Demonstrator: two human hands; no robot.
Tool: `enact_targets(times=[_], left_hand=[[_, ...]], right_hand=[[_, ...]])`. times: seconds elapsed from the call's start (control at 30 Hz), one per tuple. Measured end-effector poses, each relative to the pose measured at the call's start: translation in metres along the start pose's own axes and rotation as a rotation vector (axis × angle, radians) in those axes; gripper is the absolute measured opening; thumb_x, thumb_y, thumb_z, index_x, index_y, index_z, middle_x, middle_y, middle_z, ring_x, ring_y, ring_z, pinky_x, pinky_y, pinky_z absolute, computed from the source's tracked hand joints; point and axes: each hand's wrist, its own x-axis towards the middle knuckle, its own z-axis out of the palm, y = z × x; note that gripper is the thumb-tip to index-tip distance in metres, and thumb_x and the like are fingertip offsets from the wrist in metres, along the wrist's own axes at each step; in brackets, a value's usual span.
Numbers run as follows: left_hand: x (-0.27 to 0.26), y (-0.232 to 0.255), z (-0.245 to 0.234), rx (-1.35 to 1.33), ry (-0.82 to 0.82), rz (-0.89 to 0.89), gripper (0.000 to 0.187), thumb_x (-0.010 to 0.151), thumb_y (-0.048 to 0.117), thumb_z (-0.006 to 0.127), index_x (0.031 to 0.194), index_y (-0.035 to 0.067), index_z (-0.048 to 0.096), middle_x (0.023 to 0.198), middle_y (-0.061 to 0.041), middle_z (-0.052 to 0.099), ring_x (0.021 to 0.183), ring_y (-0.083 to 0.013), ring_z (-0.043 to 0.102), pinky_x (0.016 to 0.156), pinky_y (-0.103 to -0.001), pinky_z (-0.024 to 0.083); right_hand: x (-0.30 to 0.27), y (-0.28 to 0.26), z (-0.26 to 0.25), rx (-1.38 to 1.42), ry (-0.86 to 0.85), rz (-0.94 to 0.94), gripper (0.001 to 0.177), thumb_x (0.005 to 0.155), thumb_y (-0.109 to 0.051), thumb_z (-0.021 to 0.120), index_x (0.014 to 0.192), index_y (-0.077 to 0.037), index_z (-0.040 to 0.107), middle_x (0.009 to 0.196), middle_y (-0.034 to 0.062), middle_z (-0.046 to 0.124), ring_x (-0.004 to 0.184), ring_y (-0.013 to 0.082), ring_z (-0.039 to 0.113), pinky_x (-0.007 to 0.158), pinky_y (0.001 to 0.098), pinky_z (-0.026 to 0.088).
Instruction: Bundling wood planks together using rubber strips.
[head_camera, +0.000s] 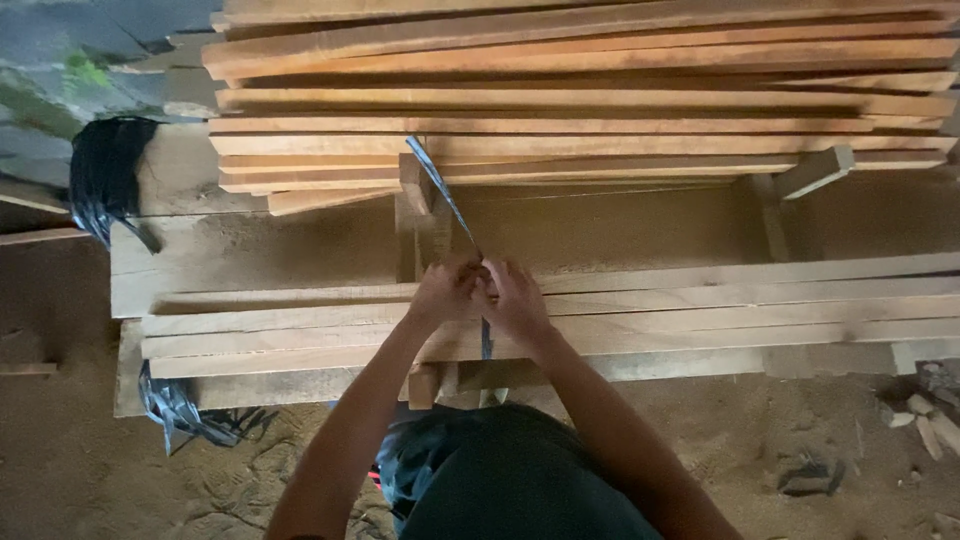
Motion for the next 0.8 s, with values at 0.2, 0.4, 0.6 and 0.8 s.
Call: enact_targets(times=[0.2,0.4,0.6,0.8], left_hand=[[0.004,0.015,-0.002,0.066,-0.107,-0.393,0.031,0.090,0.035,0.069,0.094,0.005,0.072,0.081,-0.015,0.076,0.078,-0.0379,0.075,0.066,-0.051,0.054],[0.005,-0.004,0.009,0.014,-0.118,-0.419,0.021,0.089,0.033,0.072,0.095,0.013,0.076,0.083,-0.008,0.078,0.085,-0.0328,0.076,0.069,-0.049,0.057],[0.000,0.008,-0.003,-0.017,-0.152,-0.428,0.040,0.091,0.047,0.073,0.108,0.011,0.075,0.097,-0.015,0.078,0.093,-0.0377,0.074,0.085,-0.053,0.056],[-0.017,-0.016,-0.004,-0.201,-0.164,-0.358,0.036,0.093,0.043,0.070,0.122,0.022,0.063,0.119,-0.006,0.074,0.122,-0.0331,0.064,0.103,-0.053,0.044]], right_hand=[[0.009,-0.025,-0.022,-0.077,0.040,-0.078,0.026,0.098,-0.021,0.063,0.123,-0.012,0.061,0.099,0.0169,0.061,0.086,0.0394,0.070,0.063,0.0513,0.058],[0.005,-0.011,-0.010,0.018,-0.010,-0.050,0.028,0.098,-0.023,0.067,0.123,-0.010,0.064,0.099,0.0235,0.065,0.092,0.0460,0.070,0.075,0.0561,0.058],[0.011,-0.028,-0.026,0.088,0.060,-0.004,0.025,0.093,-0.011,0.068,0.118,-0.011,0.071,0.096,0.0136,0.065,0.084,0.0383,0.068,0.067,0.0465,0.057],[0.013,-0.034,-0.036,0.111,-0.089,0.045,0.024,0.094,-0.013,0.069,0.117,-0.007,0.068,0.100,0.0199,0.065,0.090,0.0428,0.068,0.072,0.0536,0.057]])
